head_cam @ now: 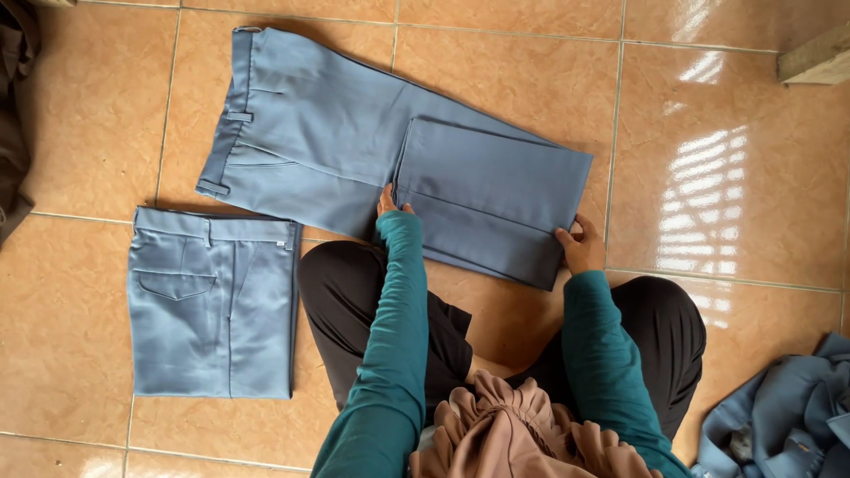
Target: The person sits on a tiled floor and folds several pairs of light blue trousers by hand. They smooth each pair, fold the legs inward, and then fold the garment in half or thirds before stacking them neatly.
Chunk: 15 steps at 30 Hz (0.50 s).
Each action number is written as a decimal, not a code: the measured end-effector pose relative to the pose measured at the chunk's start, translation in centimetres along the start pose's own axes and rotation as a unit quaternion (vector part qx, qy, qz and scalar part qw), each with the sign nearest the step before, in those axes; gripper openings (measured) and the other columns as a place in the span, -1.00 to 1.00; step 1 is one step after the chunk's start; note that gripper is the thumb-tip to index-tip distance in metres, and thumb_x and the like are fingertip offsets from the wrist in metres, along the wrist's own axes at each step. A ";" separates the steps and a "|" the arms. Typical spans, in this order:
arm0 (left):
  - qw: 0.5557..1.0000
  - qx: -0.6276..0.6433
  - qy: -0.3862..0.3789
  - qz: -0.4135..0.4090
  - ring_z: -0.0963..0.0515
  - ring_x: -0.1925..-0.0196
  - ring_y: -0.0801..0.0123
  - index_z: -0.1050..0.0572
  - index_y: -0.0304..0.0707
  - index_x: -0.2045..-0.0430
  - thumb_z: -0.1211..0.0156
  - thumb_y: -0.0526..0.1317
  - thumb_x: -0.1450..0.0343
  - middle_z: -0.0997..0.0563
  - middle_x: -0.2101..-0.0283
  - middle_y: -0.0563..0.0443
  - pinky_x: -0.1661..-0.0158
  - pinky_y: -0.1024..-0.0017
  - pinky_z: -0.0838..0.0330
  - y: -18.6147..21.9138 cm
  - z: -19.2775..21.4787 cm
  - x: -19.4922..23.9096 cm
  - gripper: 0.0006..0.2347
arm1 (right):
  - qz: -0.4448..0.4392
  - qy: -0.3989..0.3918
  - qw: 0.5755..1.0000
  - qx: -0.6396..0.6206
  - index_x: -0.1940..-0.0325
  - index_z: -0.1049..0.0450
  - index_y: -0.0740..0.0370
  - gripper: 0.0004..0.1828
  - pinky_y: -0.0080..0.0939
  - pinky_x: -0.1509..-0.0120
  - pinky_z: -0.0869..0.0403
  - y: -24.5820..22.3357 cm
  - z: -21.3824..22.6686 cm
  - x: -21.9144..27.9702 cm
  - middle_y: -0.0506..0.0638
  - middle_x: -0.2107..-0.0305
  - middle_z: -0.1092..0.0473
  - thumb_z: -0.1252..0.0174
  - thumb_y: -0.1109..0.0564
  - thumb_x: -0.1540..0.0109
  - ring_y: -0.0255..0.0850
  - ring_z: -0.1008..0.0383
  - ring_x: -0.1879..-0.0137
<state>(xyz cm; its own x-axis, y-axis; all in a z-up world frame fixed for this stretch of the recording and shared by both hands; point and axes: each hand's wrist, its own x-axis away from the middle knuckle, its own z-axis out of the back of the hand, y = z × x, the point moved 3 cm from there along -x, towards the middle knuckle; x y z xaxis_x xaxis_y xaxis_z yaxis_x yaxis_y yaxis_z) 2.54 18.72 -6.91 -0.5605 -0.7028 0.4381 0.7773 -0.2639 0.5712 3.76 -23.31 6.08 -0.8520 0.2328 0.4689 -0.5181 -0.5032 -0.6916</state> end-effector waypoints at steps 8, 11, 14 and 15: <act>0.977 -0.131 0.082 -0.146 -0.49 -0.20 0.18 -0.12 0.29 -0.37 -0.35 -0.18 -0.36 -0.35 -0.23 0.02 -0.14 0.23 -0.47 3.5 3.2 7.4 -0.33 | 0.007 0.046 0.984 -0.170 -0.21 -0.50 0.13 -0.47 -0.03 0.28 -0.65 0.0 2.7 0.4 0.09 0.37 -0.47 -0.41 0.20 -0.15 -0.06 -0.60 0.29; 0.912 -0.242 0.148 -0.297 -0.21 -0.37 0.12 -0.09 0.16 -0.41 -0.29 -0.12 -0.41 -0.12 -0.39 -0.05 -0.28 0.02 -0.04 7.4 4.9 12.0 -0.34 | 0.048 0.097 0.994 -0.006 -0.29 -0.45 0.16 -0.42 0.08 0.11 -0.60 0.8 3.7 0.3 0.13 0.28 -0.42 -0.38 0.11 -0.18 0.02 -0.56 0.16; 0.870 -0.231 0.092 -0.426 0.10 -0.57 -0.01 -0.12 0.05 -0.43 -0.10 -0.09 -0.51 0.06 -0.54 -0.16 -0.44 -0.14 0.38 10.0 3.9 15.0 -0.46 | 0.186 0.223 0.941 0.174 -0.39 -0.39 0.04 -0.34 0.22 -0.13 -0.47 0.9 1.5 -0.2 0.15 -0.02 -0.33 -0.37 0.00 -0.21 0.15 -0.45 -0.11; 0.850 -0.224 0.033 -0.476 0.21 -0.60 -0.01 -0.12 0.04 -0.45 0.02 -0.04 -0.56 0.13 -0.58 -0.15 -0.46 -0.10 0.46 10.7 3.2 16.0 -0.50 | 0.290 0.301 0.875 0.245 -0.43 -0.39 -0.09 -0.30 0.26 -0.20 -0.39 0.6 0.2 -0.3 0.15 -0.23 -0.31 -0.38 -0.06 -0.21 0.21 -0.40 -0.24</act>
<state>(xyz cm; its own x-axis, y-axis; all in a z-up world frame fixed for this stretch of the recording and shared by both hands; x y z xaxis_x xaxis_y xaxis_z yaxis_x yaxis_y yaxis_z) 0.94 6.77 8.43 -0.9906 -0.0606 -0.1226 0.0189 -0.9486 0.3160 3.66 -23.88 5.64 -0.9229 0.1419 -0.3578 -0.0173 -0.9440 -0.3296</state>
